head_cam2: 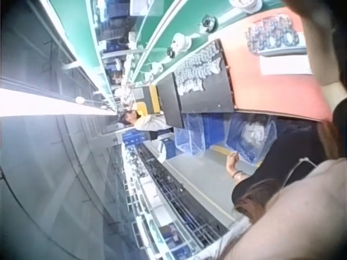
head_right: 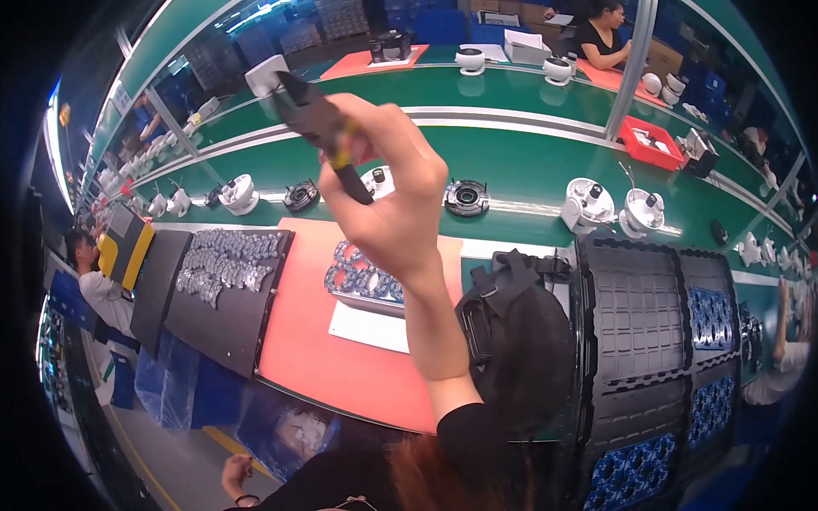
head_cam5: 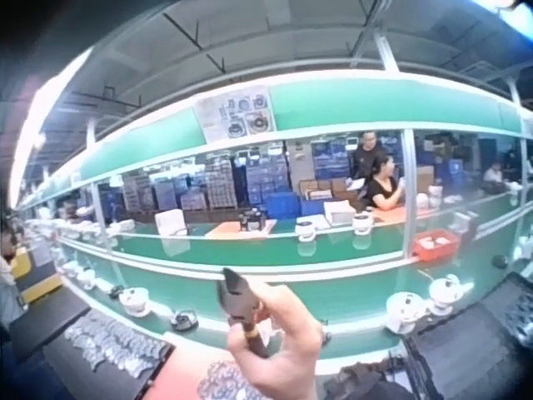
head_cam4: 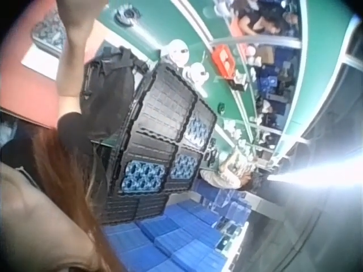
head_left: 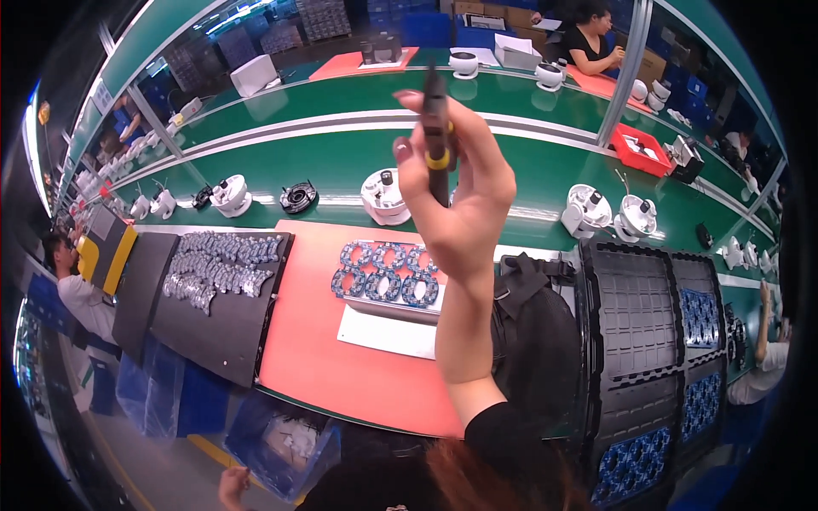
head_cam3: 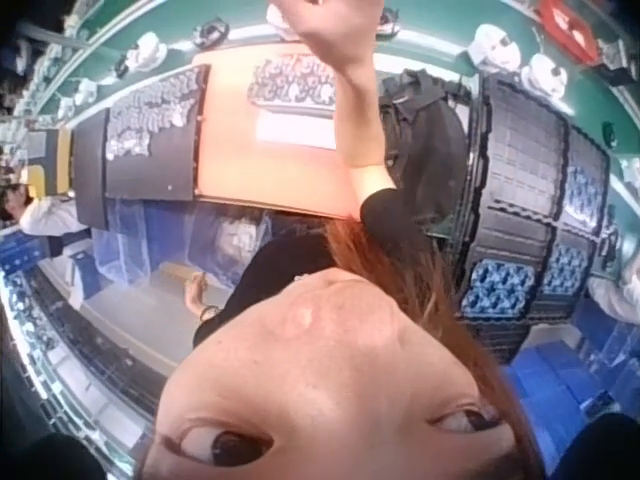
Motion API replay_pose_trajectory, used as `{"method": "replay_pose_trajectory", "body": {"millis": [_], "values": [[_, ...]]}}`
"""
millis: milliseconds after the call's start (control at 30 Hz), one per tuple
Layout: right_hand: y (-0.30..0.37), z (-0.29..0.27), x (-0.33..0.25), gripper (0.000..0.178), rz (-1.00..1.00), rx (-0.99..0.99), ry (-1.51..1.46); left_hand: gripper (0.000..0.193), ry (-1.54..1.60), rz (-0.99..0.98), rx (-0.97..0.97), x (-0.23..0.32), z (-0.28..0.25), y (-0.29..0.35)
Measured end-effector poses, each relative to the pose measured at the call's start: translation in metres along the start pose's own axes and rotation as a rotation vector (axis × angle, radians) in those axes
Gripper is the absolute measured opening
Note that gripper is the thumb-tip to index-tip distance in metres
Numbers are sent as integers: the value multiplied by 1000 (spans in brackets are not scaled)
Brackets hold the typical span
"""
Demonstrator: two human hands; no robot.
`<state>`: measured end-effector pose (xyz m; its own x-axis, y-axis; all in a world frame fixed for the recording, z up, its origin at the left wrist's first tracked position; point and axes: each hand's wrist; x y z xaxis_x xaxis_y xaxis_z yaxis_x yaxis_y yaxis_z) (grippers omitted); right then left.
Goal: Assembling electronic light fixture components on a factory assembly line using pliers.
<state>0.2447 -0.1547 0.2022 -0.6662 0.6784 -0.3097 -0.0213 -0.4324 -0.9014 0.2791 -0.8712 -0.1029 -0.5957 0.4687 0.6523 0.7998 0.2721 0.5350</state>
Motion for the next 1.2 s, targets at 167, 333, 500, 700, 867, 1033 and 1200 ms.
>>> {"method": "replay_pose_trajectory", "body": {"millis": [167, 333, 500, 700, 867, 1033, 1200], "values": [[27, -19, 1, 38, 303, 110, -36, 7, -92, -194, -59, -133, 49, -138], [51, -31, -2, 37, 409, 194, -97, 22, -376, -183, 311, -104, 98, -200], [51, -50, 8, 35, 438, 303, 25, 35, -784, 71, 838, 15, 51, -113], [41, -40, 27, 31, 534, 373, 40, 31, -220, 968, 1520, 303, 61, 103], [50, -27, 29, 33, 611, 217, 61, 21, 415, 2039, 1108, 428, 184, 128], [61, -18, 15, 31, 662, -74, 245, 30, 398, 2094, 189, 512, 288, 173], [68, 9, 5, 37, 600, -215, 257, 27, 656, 2045, 105, 514, 331, 167]]}}
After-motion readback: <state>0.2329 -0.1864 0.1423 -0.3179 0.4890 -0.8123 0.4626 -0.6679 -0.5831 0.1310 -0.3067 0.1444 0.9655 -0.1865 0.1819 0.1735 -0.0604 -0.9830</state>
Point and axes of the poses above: each hand's wrist, its own y-axis away from the middle knuckle, its own z-axis out of the palm, x = y × z, and after that the axes turned 10 degrees about x, right-handed
